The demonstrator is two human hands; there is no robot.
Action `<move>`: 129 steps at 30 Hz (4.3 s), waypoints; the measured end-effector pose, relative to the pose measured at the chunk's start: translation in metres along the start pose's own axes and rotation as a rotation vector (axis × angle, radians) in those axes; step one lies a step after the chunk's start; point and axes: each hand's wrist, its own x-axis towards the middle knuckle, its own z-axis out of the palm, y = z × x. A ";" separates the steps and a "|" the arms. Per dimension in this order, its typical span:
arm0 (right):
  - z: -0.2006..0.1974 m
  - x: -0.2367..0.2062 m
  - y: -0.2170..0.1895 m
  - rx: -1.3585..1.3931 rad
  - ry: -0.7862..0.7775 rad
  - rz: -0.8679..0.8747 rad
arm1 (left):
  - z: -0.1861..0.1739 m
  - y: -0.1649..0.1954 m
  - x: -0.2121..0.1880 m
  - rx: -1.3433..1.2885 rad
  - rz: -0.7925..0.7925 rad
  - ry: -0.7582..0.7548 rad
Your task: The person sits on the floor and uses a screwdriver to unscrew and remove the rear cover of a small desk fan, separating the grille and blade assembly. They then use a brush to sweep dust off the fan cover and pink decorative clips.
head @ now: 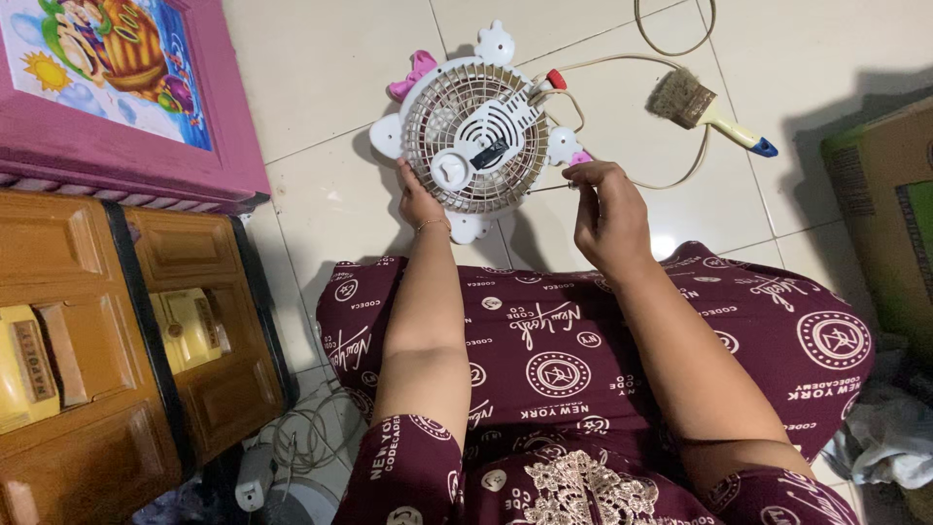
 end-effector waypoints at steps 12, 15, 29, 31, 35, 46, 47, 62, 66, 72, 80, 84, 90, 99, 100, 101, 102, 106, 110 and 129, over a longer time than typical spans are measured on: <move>0.004 -0.001 0.003 0.005 -0.003 0.014 | 0.001 -0.001 0.000 -0.023 -0.020 0.011; 0.004 -0.001 0.003 0.002 -0.004 0.009 | 0.001 0.000 -0.001 -0.011 -0.020 0.021; 0.005 0.000 0.003 -0.006 -0.010 -0.001 | 0.002 0.000 0.000 -0.059 -0.002 -0.004; 0.005 0.000 0.002 -0.004 -0.010 0.002 | 0.002 0.000 -0.001 -0.062 0.003 -0.006; 0.004 0.000 0.002 0.002 -0.015 0.006 | 0.001 0.002 -0.003 -0.038 0.002 0.000; 0.002 0.002 -0.003 -0.004 -0.005 -0.002 | 0.001 0.000 -0.001 -0.061 -0.014 0.006; 0.001 0.002 -0.004 -0.014 -0.006 -0.004 | 0.001 0.000 -0.001 -0.054 -0.013 0.011; -0.073 -0.001 0.084 -0.012 0.124 0.381 | -0.001 0.001 -0.001 -0.016 -0.061 0.009; -0.084 -0.005 0.131 0.025 0.252 0.486 | -0.001 0.002 -0.002 -0.062 -0.063 0.011; -0.074 -0.008 0.134 -0.178 0.234 0.584 | -0.001 0.004 -0.001 -0.070 -0.093 -0.002; -0.080 -0.005 0.108 -0.258 0.272 0.388 | 0.000 0.002 0.000 -0.043 -0.064 0.019; -0.082 -0.001 0.098 -0.250 0.275 0.445 | 0.000 0.004 0.000 0.066 -0.088 0.065; -0.095 -0.003 0.092 -0.178 0.293 0.436 | -0.004 0.013 -0.001 0.680 0.111 0.229; -0.123 -0.020 0.126 0.198 0.395 0.453 | 0.006 0.048 -0.050 0.867 1.263 0.590; -0.124 -0.022 0.129 0.226 0.413 0.452 | 0.011 0.050 -0.060 0.769 1.355 0.413; -0.126 -0.024 0.131 0.245 0.416 0.464 | 0.018 0.050 -0.071 0.666 1.437 0.232; -0.126 -0.024 0.133 0.265 0.420 0.477 | 0.025 0.047 -0.082 0.560 1.509 0.049; -0.126 -0.023 0.132 0.324 0.443 0.500 | 0.061 -0.002 -0.138 0.414 0.785 -0.803; -0.126 -0.021 0.124 0.350 0.459 0.574 | 0.081 -0.058 -0.169 0.604 0.297 -0.989; -0.125 -0.024 0.130 0.101 0.535 0.563 | 0.087 -0.081 -0.187 0.688 0.555 -0.787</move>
